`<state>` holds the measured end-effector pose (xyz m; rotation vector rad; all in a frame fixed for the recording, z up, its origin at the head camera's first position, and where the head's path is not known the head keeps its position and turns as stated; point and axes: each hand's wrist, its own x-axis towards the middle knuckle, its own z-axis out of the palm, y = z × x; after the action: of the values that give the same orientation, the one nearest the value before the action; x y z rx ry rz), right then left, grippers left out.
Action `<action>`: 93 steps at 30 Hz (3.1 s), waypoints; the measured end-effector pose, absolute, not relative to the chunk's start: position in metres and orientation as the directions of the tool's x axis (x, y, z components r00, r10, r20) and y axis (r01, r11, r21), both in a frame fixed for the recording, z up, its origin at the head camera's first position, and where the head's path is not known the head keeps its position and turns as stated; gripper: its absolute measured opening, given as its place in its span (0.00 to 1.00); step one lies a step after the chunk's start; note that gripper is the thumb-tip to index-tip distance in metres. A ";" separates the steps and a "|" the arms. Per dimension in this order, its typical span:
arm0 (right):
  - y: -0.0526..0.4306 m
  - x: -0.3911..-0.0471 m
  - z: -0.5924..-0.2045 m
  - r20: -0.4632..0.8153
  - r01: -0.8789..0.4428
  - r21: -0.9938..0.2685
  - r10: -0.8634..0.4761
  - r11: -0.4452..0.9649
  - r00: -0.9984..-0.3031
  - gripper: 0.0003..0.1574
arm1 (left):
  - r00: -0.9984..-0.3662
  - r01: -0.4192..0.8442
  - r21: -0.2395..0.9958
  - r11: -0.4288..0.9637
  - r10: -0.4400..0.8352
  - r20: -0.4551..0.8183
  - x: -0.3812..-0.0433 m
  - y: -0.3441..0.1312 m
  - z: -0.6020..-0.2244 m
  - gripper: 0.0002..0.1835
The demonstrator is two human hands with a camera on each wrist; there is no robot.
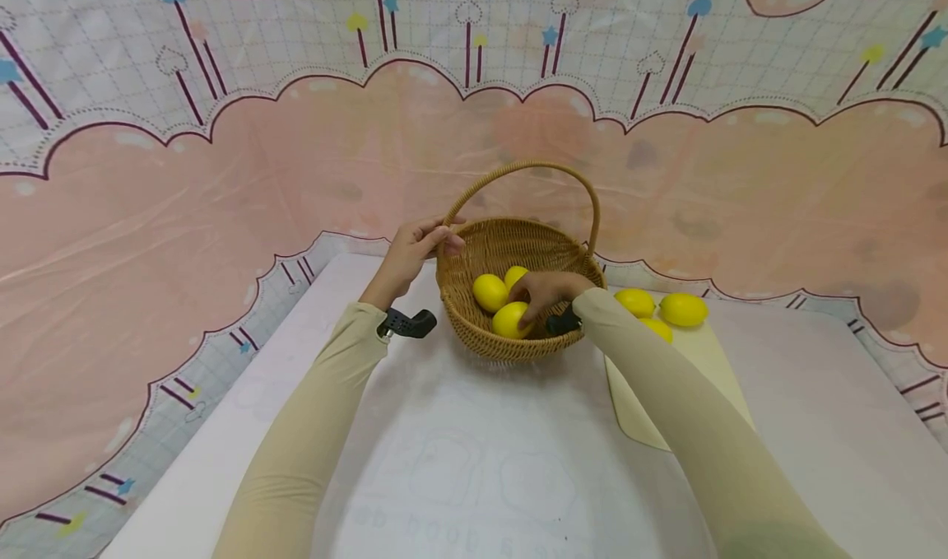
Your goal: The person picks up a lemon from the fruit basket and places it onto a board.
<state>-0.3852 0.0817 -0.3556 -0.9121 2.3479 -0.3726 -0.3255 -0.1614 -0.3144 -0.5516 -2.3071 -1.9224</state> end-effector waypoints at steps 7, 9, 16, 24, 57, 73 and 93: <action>0.082 -0.386 -0.356 -0.424 -0.513 -0.459 -0.686 0.726 -0.591 0.32 | -0.933 0.325 0.933 0.152 0.213 0.290 -0.326 -0.162 -0.314 0.19; 0.082 -0.386 -0.356 -0.424 -0.511 -0.465 -0.688 0.723 -0.588 0.32 | -0.933 0.325 0.933 0.155 0.214 0.289 -0.326 -0.162 -0.314 0.19; 0.082 -0.387 -0.355 -0.428 -0.500 -0.477 -0.688 0.723 -0.586 0.32 | -0.937 0.312 0.938 0.151 0.212 0.278 -0.326 -0.162 -0.313 0.19; 0.081 -0.386 -0.355 -0.432 -0.492 -0.478 -0.682 0.728 -0.590 0.32 | -0.936 0.309 0.940 0.145 0.221 0.274 -0.327 -0.162 -0.314 0.19; 0.105 -0.372 -0.300 -0.180 -0.578 -0.542 -0.756 0.610 -0.629 0.32 | -0.934 0.301 0.944 0.139 0.241 0.262 -0.327 -0.164 -0.313 0.19; 0.182 -0.339 -0.273 0.018 -0.581 -0.566 -0.697 0.584 -0.717 0.31 | -0.931 0.318 0.934 0.161 0.240 0.276 -0.326 -0.165 -0.314 0.19; 0.301 -0.301 -0.305 0.059 -0.431 -0.484 -0.463 0.762 -0.884 0.35 | -0.929 0.325 0.933 0.154 0.239 0.284 -0.329 -0.165 -0.315 0.19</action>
<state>-0.3012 0.3013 -0.3048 -0.7337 2.8882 -0.7686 -0.3286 -0.1654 -0.3148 -0.5711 -2.3332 -1.9155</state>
